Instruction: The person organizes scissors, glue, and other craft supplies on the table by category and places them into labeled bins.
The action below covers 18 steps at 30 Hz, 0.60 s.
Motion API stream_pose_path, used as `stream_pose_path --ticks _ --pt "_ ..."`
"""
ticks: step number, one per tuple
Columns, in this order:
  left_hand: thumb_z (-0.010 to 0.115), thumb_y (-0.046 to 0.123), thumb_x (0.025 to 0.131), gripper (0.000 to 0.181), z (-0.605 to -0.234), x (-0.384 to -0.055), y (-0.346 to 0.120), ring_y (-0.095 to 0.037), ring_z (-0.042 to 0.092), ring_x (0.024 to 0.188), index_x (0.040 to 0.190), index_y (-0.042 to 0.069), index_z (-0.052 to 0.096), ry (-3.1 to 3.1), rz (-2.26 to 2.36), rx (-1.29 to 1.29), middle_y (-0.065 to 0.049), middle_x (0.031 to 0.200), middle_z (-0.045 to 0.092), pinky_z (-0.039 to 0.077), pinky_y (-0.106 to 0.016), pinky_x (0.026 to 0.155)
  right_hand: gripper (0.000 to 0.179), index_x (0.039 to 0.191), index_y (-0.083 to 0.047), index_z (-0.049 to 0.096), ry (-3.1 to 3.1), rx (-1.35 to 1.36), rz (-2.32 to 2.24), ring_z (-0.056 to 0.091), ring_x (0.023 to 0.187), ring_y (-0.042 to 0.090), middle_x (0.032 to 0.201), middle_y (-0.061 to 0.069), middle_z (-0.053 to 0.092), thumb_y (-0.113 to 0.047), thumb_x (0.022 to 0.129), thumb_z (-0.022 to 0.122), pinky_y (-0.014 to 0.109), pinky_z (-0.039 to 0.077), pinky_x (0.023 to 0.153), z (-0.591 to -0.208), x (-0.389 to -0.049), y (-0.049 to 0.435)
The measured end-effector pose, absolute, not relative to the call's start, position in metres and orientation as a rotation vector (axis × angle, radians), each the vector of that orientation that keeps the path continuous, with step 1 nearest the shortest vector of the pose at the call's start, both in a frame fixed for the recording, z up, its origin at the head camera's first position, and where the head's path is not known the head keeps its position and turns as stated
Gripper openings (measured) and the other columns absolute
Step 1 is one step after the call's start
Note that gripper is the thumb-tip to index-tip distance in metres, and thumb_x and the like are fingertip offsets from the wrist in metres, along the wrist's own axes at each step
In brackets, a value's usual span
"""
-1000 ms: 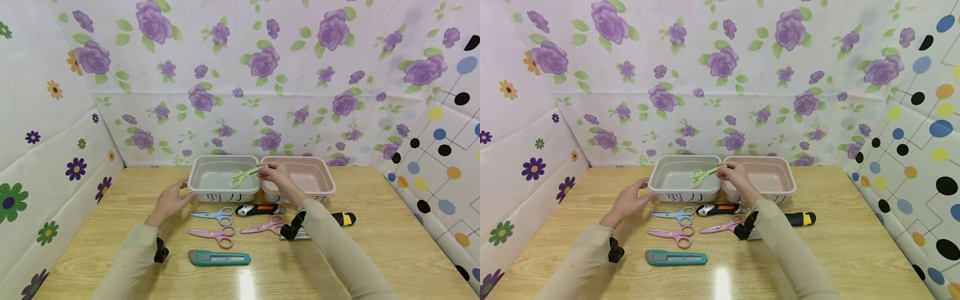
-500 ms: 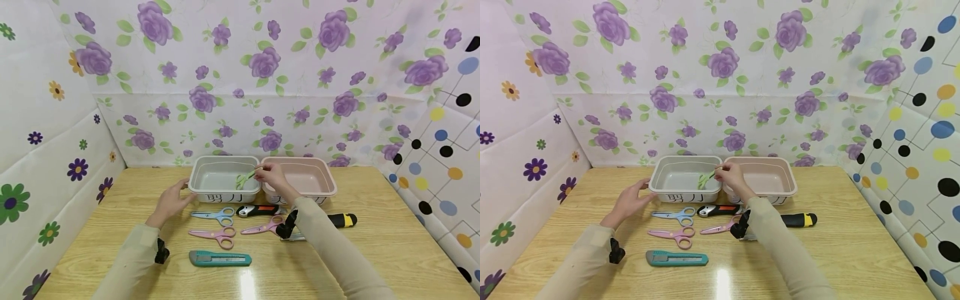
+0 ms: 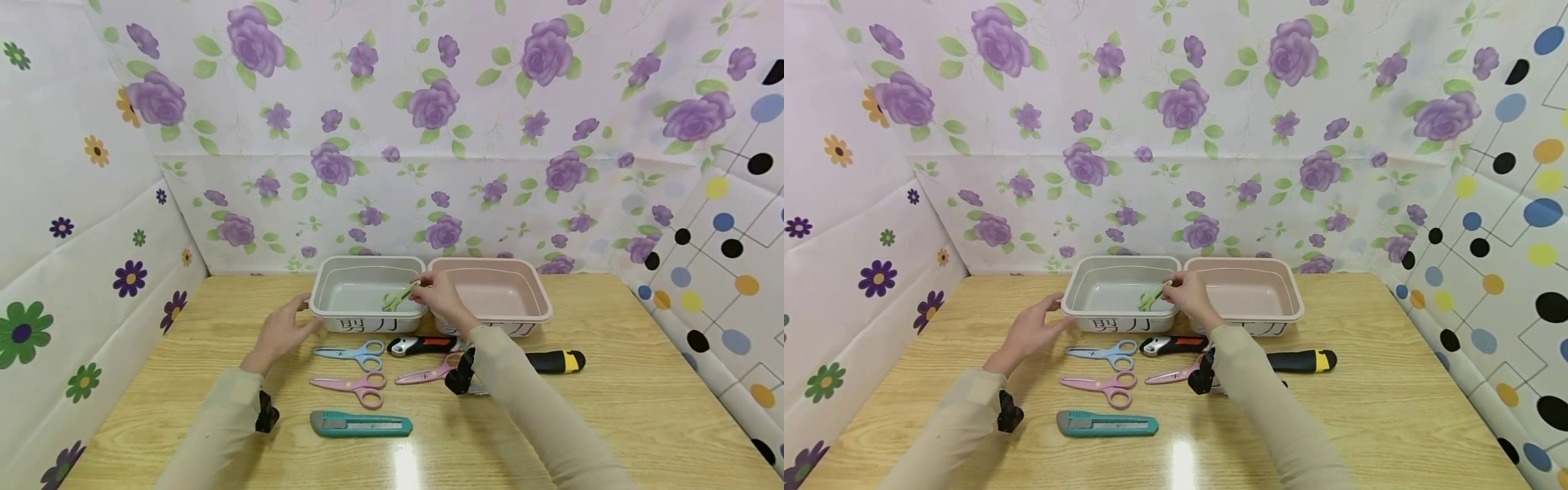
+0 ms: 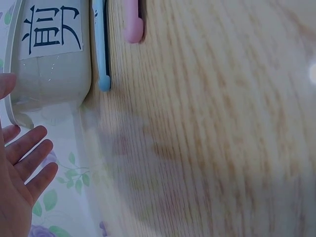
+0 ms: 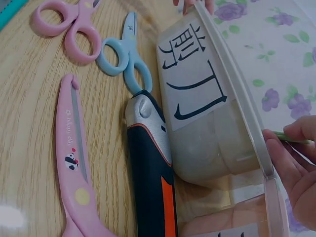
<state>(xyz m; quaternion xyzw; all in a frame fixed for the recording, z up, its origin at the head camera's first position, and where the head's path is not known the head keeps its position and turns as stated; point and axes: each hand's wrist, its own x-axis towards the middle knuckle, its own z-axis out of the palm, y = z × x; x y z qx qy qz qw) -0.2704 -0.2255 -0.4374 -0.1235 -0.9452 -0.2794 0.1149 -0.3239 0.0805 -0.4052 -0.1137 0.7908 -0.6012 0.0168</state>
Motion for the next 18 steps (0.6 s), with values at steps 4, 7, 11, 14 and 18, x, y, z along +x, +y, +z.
stream_pose_path --ticks 4,7,11,14,18 --pt "0.061 0.04 0.085 0.061 -0.4371 -0.2702 -0.2256 -0.04 0.054 0.106 0.132 0.005 0.044 -2.768 -0.821 -0.363 -0.019 0.116 0.059 0.042 -0.057 0.086 0.024 0.105 0.011 0.061 2.555 -0.44 -1.74 0.065 0.074 0.022 0.086 0.02 0.065 0.003 0.083 0.054 0.024 0.053 0.065 -0.4026 -0.3207 0.0811" --pt "0.061 0.04 0.085 0.061 -0.4368 -0.2704 -0.2259 -0.039 0.054 0.107 0.132 0.006 0.043 -2.774 -0.822 -0.354 -0.018 0.116 0.059 0.041 -0.056 0.086 0.023 0.106 0.006 0.062 2.62 -0.487 -1.646 0.063 0.078 0.026 0.086 0.019 0.066 0.002 0.084 0.057 0.025 0.051 0.063 -0.4008 -0.3197 0.0818" --pt "0.061 0.041 0.085 0.061 -0.4375 -0.271 -0.2265 -0.039 0.054 0.107 0.133 0.007 0.043 -2.781 -0.822 -0.347 -0.018 0.117 0.059 0.041 -0.056 0.087 0.022 0.103 0.007 0.063 2.667 -0.549 -1.607 0.062 0.077 0.024 0.086 0.018 0.066 0.003 0.082 0.059 0.024 0.047 0.058 -0.4013 -0.3199 0.0818" --pt "0.06 0.041 0.085 0.062 -0.4379 -0.2712 -0.2266 -0.039 0.054 0.107 0.133 0.007 0.043 -2.777 -0.83 -0.349 -0.018 0.116 0.059 0.041 -0.057 0.087 0.021 0.101 0.008 0.063 2.688 -0.602 -1.603 0.062 0.075 0.023 0.085 0.018 0.065 0.004 0.081 0.06 0.022 0.047 0.058 -0.4047 -0.322 0.081" --pt "0.06 0.042 0.085 0.062 -0.4381 -0.2714 -0.2266 -0.038 0.054 0.107 0.133 0.007 0.043 -2.769 -0.828 -0.353 -0.017 0.115 0.06 0.041 -0.056 0.087 0.02 0.1 0.008 0.064 2.72 -0.652 -1.604 0.062 0.075 0.024 0.085 0.018 0.065 0.005 0.081 0.061 0.024 0.049 0.061 -0.4085 -0.3236 0.0787"
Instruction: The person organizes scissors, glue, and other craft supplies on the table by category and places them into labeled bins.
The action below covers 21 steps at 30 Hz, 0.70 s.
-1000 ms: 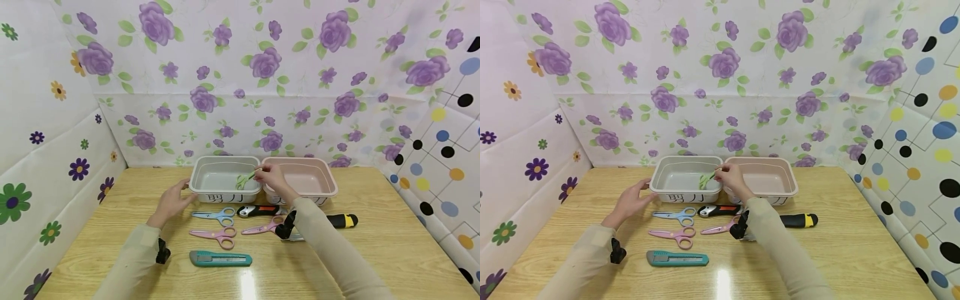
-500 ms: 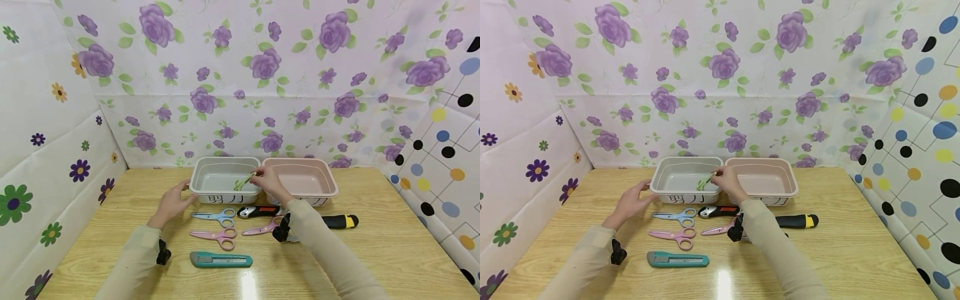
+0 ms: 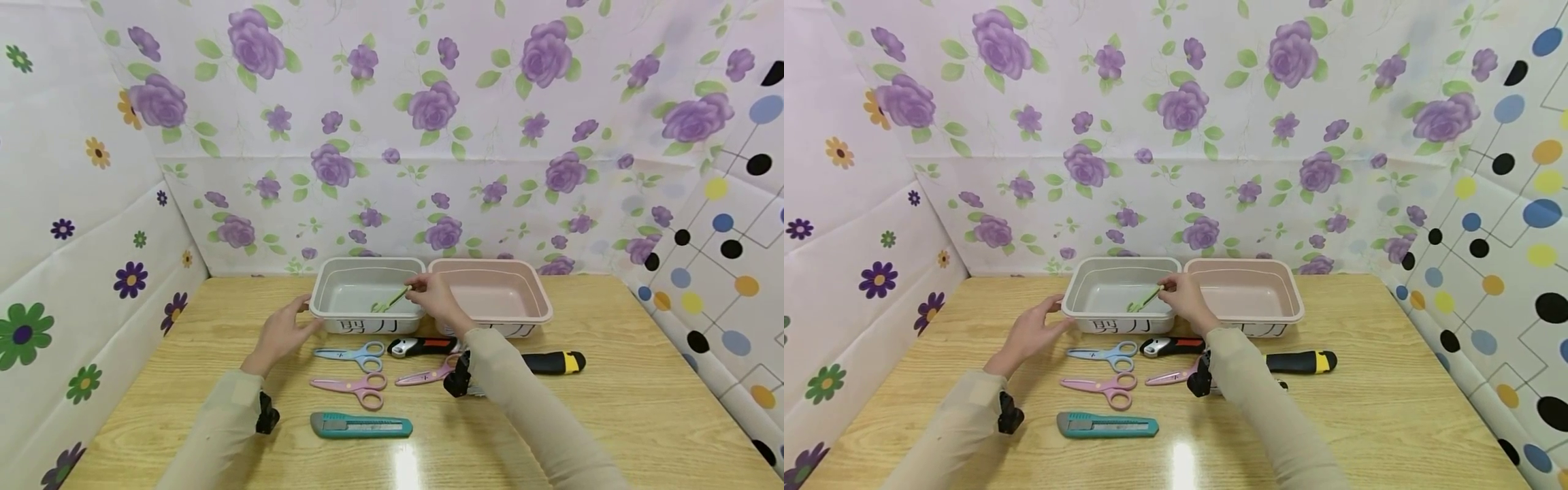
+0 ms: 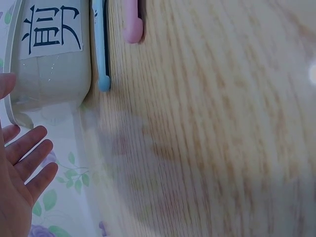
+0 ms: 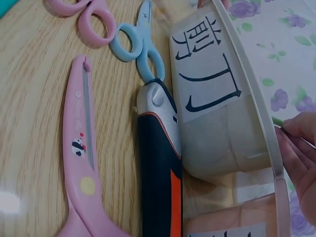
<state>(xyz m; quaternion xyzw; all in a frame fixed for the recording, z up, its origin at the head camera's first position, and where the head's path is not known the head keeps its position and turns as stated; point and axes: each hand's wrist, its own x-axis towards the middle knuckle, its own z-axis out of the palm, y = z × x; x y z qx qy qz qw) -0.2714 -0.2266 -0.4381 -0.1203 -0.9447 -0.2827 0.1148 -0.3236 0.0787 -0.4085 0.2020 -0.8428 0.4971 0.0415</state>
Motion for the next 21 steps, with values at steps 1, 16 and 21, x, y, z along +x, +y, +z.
stream_pose_path --ticks 1,16,21 --pt "0.06 0.043 0.085 0.061 -0.4381 -0.2713 -0.2268 -0.038 0.054 0.107 0.132 0.007 0.044 -2.768 -0.827 -0.351 -0.017 0.116 0.06 0.041 -0.056 0.087 0.019 0.099 0.009 0.064 -2.572 0.624 1.512 0.062 0.076 0.026 0.085 0.019 0.065 0.005 0.08 0.06 0.025 0.049 0.062 -0.4089 -0.3235 0.0777" --pt "0.06 0.042 0.085 0.061 -0.4372 -0.2695 -0.2256 -0.039 0.054 0.107 0.132 0.008 0.044 -2.774 -0.831 -0.346 -0.017 0.117 0.059 0.042 -0.055 0.086 0.023 0.105 0.009 0.063 -2.593 0.594 1.476 0.06 0.09 0.028 0.098 0.019 0.064 0.003 0.084 0.058 0.034 0.051 0.075 -0.4137 -0.3221 0.0682" --pt "0.061 0.039 0.085 0.059 -0.4377 -0.2701 -0.2252 -0.039 0.054 0.106 0.132 0.008 0.045 -2.767 -0.822 -0.346 -0.017 0.115 0.06 0.043 -0.054 0.084 0.024 0.108 0.007 0.062 -2.612 0.595 1.469 0.06 0.094 0.027 0.103 0.019 0.063 0.001 0.086 0.058 0.035 0.05 0.08 -0.4128 -0.3213 0.0698"
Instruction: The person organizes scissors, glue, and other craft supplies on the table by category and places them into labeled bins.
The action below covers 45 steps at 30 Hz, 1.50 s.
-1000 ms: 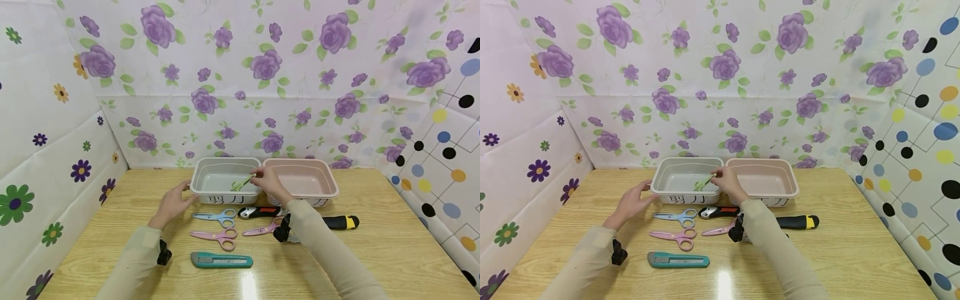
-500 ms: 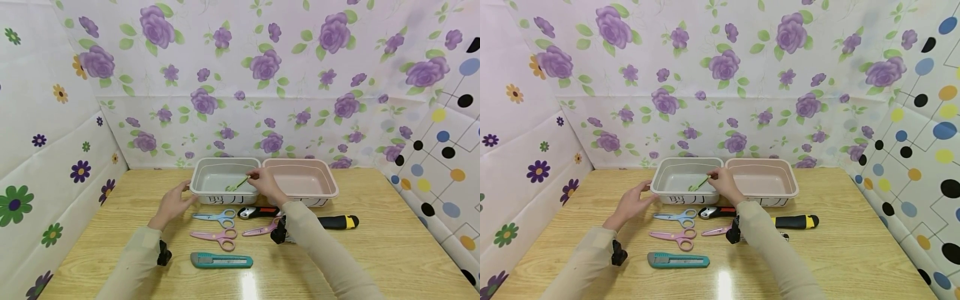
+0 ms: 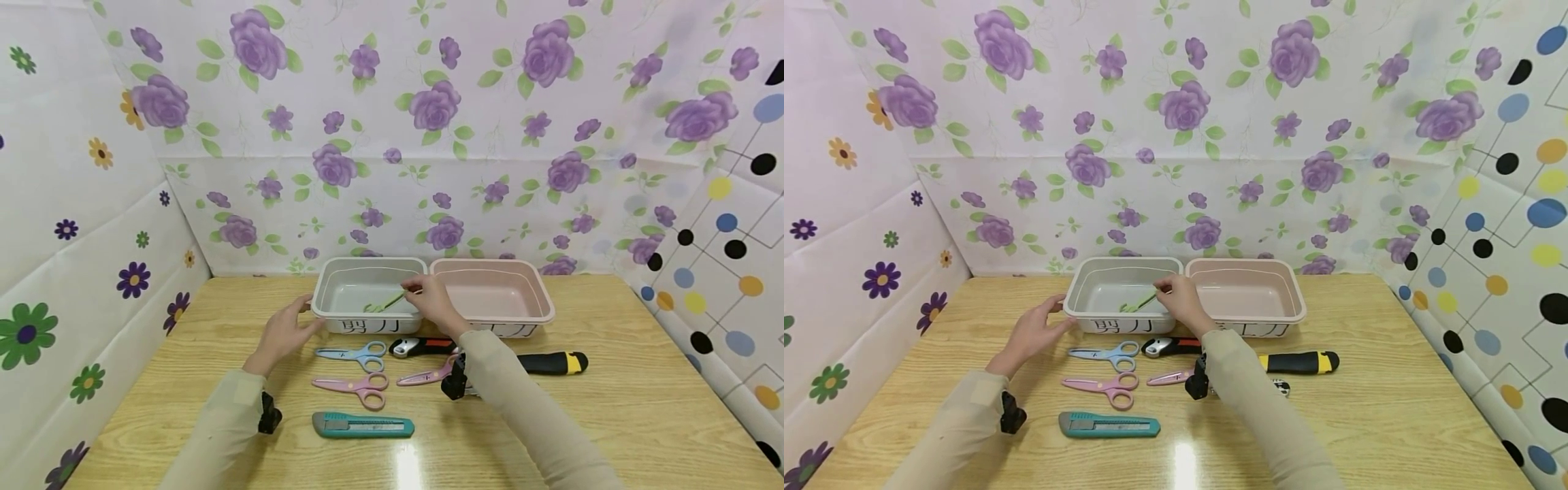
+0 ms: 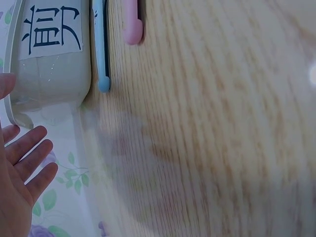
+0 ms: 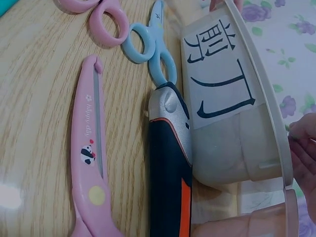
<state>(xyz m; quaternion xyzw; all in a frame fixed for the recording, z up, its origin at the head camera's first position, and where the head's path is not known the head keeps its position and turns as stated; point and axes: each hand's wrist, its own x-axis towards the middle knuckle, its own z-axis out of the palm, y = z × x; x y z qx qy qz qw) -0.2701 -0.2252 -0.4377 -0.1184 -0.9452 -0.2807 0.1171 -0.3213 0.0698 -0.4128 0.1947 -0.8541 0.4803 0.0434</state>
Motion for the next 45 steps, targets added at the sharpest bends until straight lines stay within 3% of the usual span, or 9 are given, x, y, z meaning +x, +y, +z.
stream_pose_path --ticks 14,35,45 --pt "0.062 0.037 0.085 0.059 -0.439 -0.269 -0.224 -0.039 0.055 0.104 0.131 0.005 0.045 -2.77 -0.764 -0.381 -0.018 0.115 0.06 0.044 -0.054 0.083 0.026 0.112 0.006 0.059 -2.581 0.729 1.556 0.058 0.099 0.03 0.11 0.023 0.059 0.0 0.086 0.058 0.038 0.047 0.087 -0.396 -0.306 0.074" --pt "0.059 0.04 0.086 0.06 -0.438 -0.272 -0.223 -0.038 0.053 0.108 0.132 0.004 0.044 -2.773 -0.759 -0.368 -0.018 0.12 0.056 0.043 -0.053 0.086 0.025 0.105 0.007 0.062 -2.536 0.896 1.497 0.061 0.091 0.029 0.098 0.019 0.064 0.003 0.081 0.063 0.035 0.052 0.079 -0.389 -0.294 0.114" --pt "0.06 0.039 0.086 0.061 -0.437 -0.271 -0.221 -0.038 0.052 0.11 0.131 0.002 0.044 -2.764 -0.776 -0.355 -0.019 0.121 0.056 0.041 -0.054 0.088 0.026 0.104 0.016 0.058 -2.549 0.935 1.561 0.057 0.094 0.044 0.1 0.031 0.06 0.007 0.08 0.061 0.047 0.049 0.081 -0.365 -0.255 0.131"
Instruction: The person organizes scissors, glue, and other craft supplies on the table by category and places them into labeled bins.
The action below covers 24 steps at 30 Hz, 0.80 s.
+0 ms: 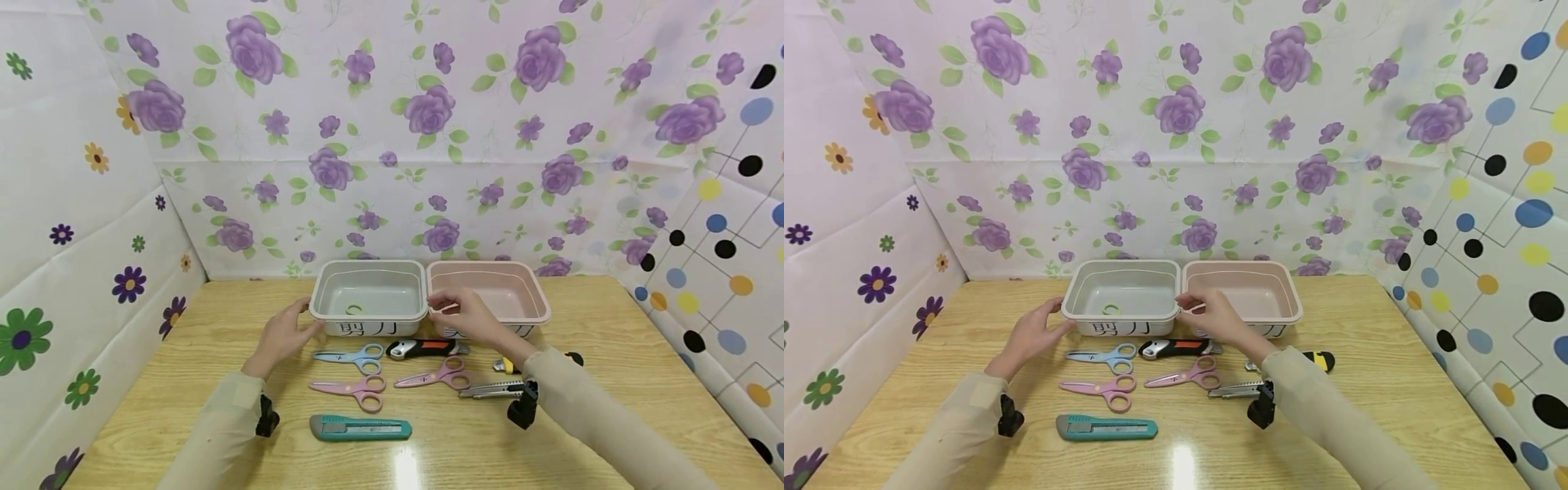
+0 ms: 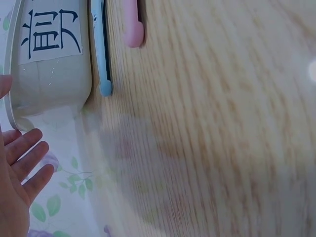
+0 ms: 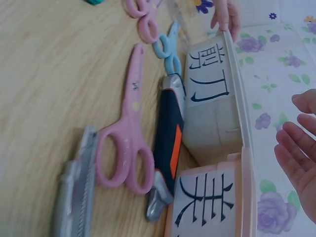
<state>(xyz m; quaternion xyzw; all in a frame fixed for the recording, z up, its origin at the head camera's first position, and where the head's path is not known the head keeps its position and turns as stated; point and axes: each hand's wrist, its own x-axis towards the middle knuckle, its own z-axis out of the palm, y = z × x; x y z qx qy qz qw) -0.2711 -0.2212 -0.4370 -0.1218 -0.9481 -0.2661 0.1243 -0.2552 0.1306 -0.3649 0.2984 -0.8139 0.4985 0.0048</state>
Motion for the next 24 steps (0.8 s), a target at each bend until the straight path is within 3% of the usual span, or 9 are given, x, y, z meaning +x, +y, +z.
stream_pose_path --ticks 8,16,24 --pt "0.059 0.039 0.086 0.061 -0.438 -0.27 -0.22 -0.038 0.051 0.111 0.132 0.003 0.043 -2.771 -0.765 -0.336 -0.018 0.123 0.055 0.041 -0.054 0.089 0.027 0.104 0.015 0.059 -2.581 0.933 1.529 0.058 0.092 0.04 0.098 0.028 0.061 0.003 0.08 0.064 0.043 0.051 0.078 -0.375 -0.244 0.15" --pt "0.059 0.04 0.086 0.061 -0.438 -0.271 -0.22 -0.038 0.051 0.111 0.132 0.003 0.044 -2.778 -0.77 -0.335 -0.018 0.123 0.055 0.041 -0.054 0.089 0.037 0.11 0.004 0.06 -2.637 0.95 1.464 0.058 0.095 0.036 0.103 0.02 0.062 -0.013 0.08 0.07 0.037 0.051 0.08 -0.407 -0.251 0.176" --pt "0.06 0.039 0.086 0.06 -0.44 -0.272 -0.221 -0.038 0.053 0.108 0.131 0.003 0.045 -2.758 -0.777 -0.343 -0.018 0.121 0.057 0.042 -0.054 0.086 0.044 0.112 0.0 0.06 -2.678 0.993 1.353 0.059 0.094 0.034 0.103 0.017 0.063 -0.023 0.077 0.073 0.041 0.05 0.079 -0.42 -0.239 0.19"
